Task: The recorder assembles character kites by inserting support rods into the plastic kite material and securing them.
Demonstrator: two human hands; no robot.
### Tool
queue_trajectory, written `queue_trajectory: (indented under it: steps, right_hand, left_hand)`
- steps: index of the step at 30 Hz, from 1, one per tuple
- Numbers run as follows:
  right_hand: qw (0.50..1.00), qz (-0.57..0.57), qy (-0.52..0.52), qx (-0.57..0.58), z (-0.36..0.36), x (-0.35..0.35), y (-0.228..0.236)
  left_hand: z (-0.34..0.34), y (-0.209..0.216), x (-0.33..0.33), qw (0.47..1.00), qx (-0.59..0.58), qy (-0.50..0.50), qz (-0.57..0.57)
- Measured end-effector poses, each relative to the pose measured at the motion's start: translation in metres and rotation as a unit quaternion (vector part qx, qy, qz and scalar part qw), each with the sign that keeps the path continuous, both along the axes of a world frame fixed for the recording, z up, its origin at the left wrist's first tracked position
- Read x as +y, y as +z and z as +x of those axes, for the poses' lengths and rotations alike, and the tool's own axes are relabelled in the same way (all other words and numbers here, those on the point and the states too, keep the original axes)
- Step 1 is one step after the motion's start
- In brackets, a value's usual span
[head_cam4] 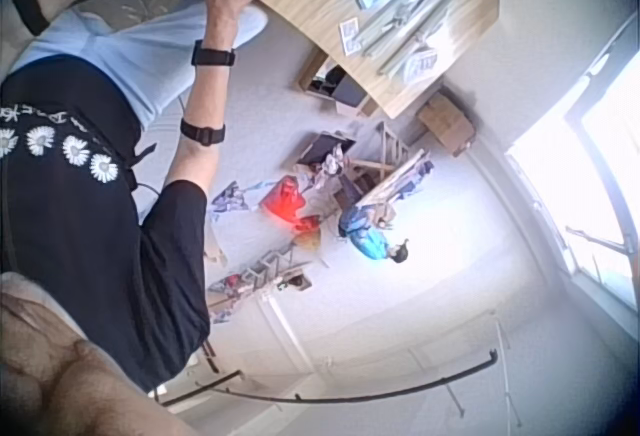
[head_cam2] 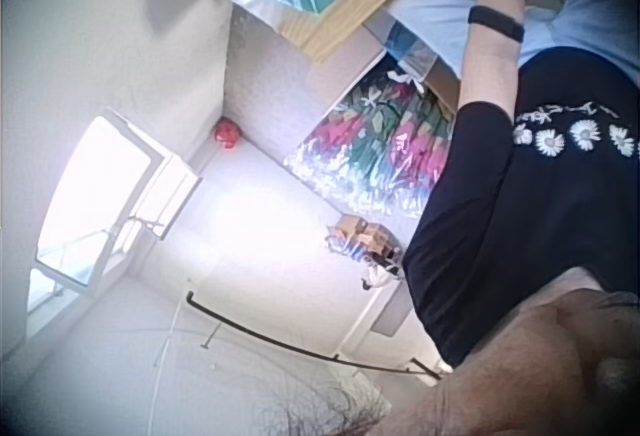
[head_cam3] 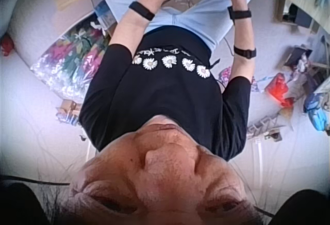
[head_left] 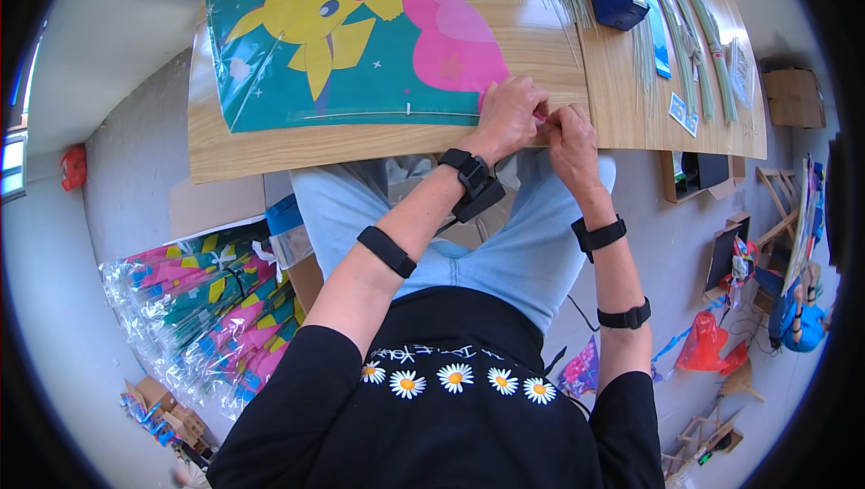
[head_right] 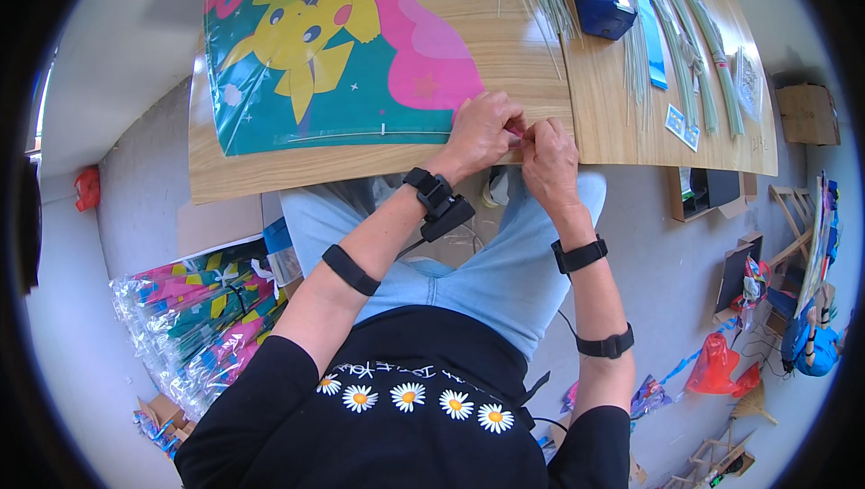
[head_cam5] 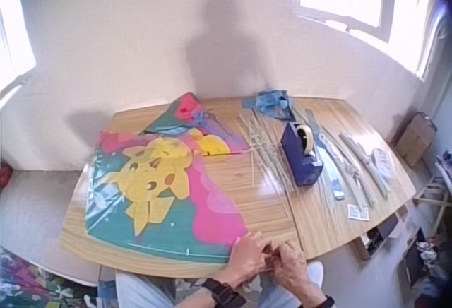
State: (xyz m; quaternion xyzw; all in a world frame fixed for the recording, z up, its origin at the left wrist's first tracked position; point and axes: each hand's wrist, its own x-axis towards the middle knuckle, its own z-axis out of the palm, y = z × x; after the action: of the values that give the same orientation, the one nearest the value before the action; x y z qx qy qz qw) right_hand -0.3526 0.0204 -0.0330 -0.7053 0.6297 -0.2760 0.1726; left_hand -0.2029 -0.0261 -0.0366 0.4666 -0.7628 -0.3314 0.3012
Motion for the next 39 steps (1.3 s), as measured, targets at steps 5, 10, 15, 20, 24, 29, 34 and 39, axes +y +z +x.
queue_trajectory:
  steps: [5,10,15,20,24,29,34,39]
  right_hand:
    - [1.000,0.004,-0.003,-0.005,0.000,0.000,0.001]
    - [1.000,0.012,-0.007,-0.015,-0.001,0.001,0.001]
    - [1.000,-0.003,-0.002,-0.017,0.000,0.001,0.001]
    - [1.000,-0.001,-0.003,-0.020,-0.001,0.001,0.001]
    - [0.999,0.006,-0.019,-0.043,-0.001,0.002,0.003]
    - [0.990,0.025,-0.061,-0.126,-0.011,0.003,0.003]
    - [0.980,0.063,-0.103,-0.157,-0.006,0.008,0.021]
    - [0.994,-0.104,0.012,-0.022,0.003,0.014,0.016]
  left_hand:
    - [0.000,0.000,0.000,1.000,-0.005,0.004,0.000]
    - [-0.001,0.002,0.002,0.999,0.031,0.013,0.031]
    - [0.000,0.000,0.001,1.000,0.012,0.013,0.024]
    - [-0.001,-0.001,0.000,0.999,0.015,0.012,0.026]
    - [-0.002,0.001,0.002,1.000,-0.003,0.007,0.000]
    - [-0.002,-0.001,0.002,0.999,-0.023,0.003,-0.025]
    - [-0.001,-0.006,0.001,1.000,-0.005,0.002,-0.025]
    - [-0.002,-0.005,0.000,1.000,-0.005,-0.001,-0.023]
